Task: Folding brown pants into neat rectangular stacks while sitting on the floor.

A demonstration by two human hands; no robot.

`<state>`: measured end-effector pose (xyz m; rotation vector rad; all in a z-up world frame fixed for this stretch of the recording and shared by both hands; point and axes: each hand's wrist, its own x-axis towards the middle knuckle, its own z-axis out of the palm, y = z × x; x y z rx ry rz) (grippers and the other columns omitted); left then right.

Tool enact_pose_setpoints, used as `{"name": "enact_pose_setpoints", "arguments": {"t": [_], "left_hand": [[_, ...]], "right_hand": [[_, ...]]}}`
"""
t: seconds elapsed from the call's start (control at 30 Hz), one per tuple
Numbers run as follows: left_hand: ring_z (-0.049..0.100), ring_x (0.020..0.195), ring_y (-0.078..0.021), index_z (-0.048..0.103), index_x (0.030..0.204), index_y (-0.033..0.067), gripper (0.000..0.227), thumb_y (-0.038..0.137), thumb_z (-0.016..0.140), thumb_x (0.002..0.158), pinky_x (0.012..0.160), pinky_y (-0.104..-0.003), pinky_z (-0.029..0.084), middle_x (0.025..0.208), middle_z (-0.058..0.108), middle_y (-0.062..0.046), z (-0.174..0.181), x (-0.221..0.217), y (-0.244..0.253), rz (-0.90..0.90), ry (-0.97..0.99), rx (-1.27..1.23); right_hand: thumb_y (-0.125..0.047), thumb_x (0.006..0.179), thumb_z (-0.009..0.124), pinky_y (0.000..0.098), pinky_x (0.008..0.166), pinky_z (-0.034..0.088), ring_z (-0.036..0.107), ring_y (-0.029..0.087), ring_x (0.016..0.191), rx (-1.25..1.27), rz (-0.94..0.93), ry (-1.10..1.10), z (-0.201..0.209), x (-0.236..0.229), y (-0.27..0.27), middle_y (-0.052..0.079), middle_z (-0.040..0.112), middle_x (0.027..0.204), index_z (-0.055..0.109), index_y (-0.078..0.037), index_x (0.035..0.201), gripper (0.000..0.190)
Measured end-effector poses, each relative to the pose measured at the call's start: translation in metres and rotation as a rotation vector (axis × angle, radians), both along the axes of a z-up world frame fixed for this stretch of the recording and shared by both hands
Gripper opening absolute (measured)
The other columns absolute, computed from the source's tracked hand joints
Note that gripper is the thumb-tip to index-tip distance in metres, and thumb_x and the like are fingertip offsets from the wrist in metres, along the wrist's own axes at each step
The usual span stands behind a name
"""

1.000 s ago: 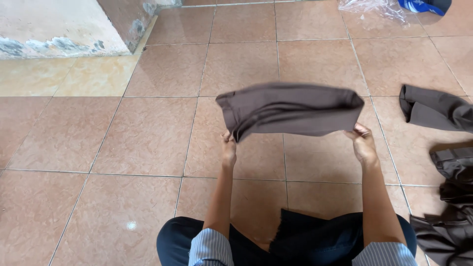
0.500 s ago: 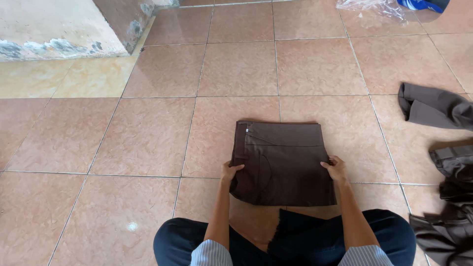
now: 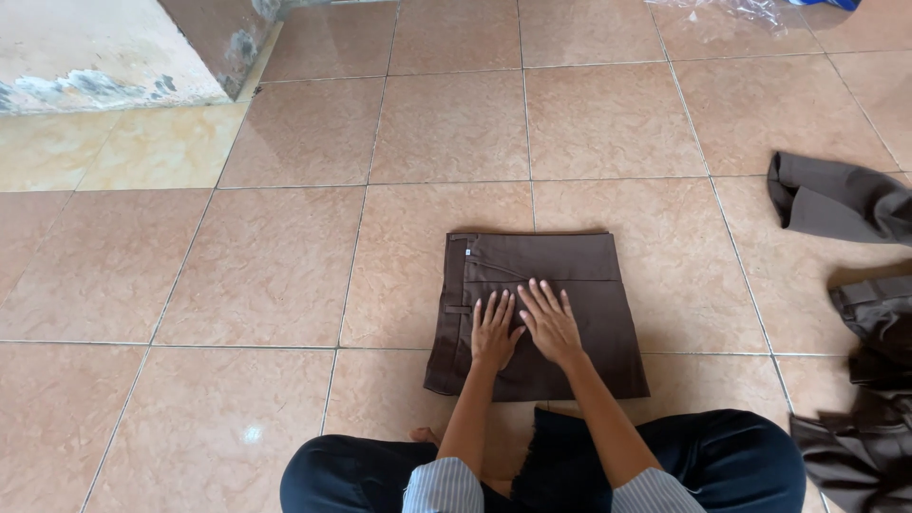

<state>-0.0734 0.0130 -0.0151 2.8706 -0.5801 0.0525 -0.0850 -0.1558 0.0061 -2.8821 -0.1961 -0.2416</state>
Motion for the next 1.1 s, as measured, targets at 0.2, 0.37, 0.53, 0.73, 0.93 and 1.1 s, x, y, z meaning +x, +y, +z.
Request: {"name": "enact_pose_setpoints", "arguments": {"t": [0.2, 0.37, 0.53, 0.73, 0.93, 1.1], "left_hand": [[0.027, 0.154, -0.0244, 0.029, 0.163, 0.0292, 0.071, 0.062, 0.044, 0.102, 0.126, -0.055, 0.016, 0.168, 0.031, 0.002, 0.013, -0.018, 0.03, 0.07, -0.015, -0.184], [0.021, 0.156, -0.0285, 0.031, 0.163, 0.0244, 0.075, 0.065, 0.044, 0.102, 0.124, -0.061, 0.014, 0.17, 0.028, -0.004, 0.012, -0.02, 0.037, 0.258, -0.06, -0.24], [0.03, 0.153, -0.03, 0.025, 0.165, 0.0165, 0.078, 0.063, 0.039, 0.103, 0.121, -0.058, 0.024, 0.166, 0.031, -0.013, -0.017, -0.015, 0.047, 0.541, -0.142, -0.125], [0.052, 0.119, -0.0197, 0.038, 0.149, 0.0133, 0.062, 0.057, 0.041, 0.105, 0.099, -0.038, 0.044, 0.131, 0.047, -0.003, -0.055, 0.019, 0.084, 0.736, 0.028, -0.158], [0.062, 0.121, -0.0367, 0.048, 0.133, 0.0076, 0.089, 0.084, 0.05, 0.088, 0.1, -0.048, 0.049, 0.125, 0.061, -0.018, -0.05, 0.048, 0.098, 0.711, 0.503, -0.476], [0.064, 0.124, -0.0376, 0.064, 0.136, 0.0082, 0.104, 0.092, 0.065, 0.074, 0.101, -0.05, 0.05, 0.128, 0.069, -0.018, -0.07, 0.065, 0.079, 0.65, 0.663, -0.643]], "right_hand": [[-0.054, 0.108, 0.025, 0.0505, 0.129, 0.013, 0.019, 0.022, 0.157, -0.127, -0.053, 0.247, -0.017, -0.016, -0.029, -0.003, 0.019, 0.172, 0.019, -0.046, 0.162, 0.055], [-0.043, 0.112, 0.029, 0.0599, 0.126, 0.017, 0.029, 0.029, 0.155, 0.017, -0.345, -0.031, -0.037, -0.025, -0.058, 0.006, 0.035, 0.168, 0.031, -0.033, 0.164, 0.053], [-0.046, 0.114, 0.034, 0.0571, 0.118, 0.032, 0.042, 0.034, 0.146, 0.024, -0.559, -0.147, -0.058, -0.03, -0.086, 0.015, 0.044, 0.162, 0.039, -0.024, 0.164, 0.055], [-0.059, 0.104, 0.044, 0.0516, 0.09, 0.046, 0.048, 0.033, 0.119, 0.078, -0.745, 0.154, -0.124, 0.006, -0.151, 0.01, 0.045, 0.133, 0.039, -0.019, 0.152, 0.062], [-0.072, 0.085, 0.069, 0.059, 0.089, 0.052, 0.059, 0.046, 0.123, 0.553, -0.698, 0.423, -0.172, 0.024, -0.205, 0.029, 0.06, 0.134, 0.043, -0.003, 0.15, 0.098], [-0.051, 0.092, 0.075, 0.0617, 0.091, 0.053, 0.06, 0.047, 0.122, 0.855, -0.686, 0.411, -0.076, -0.008, -0.159, 0.028, 0.063, 0.132, 0.055, -0.001, 0.147, 0.077]]}}
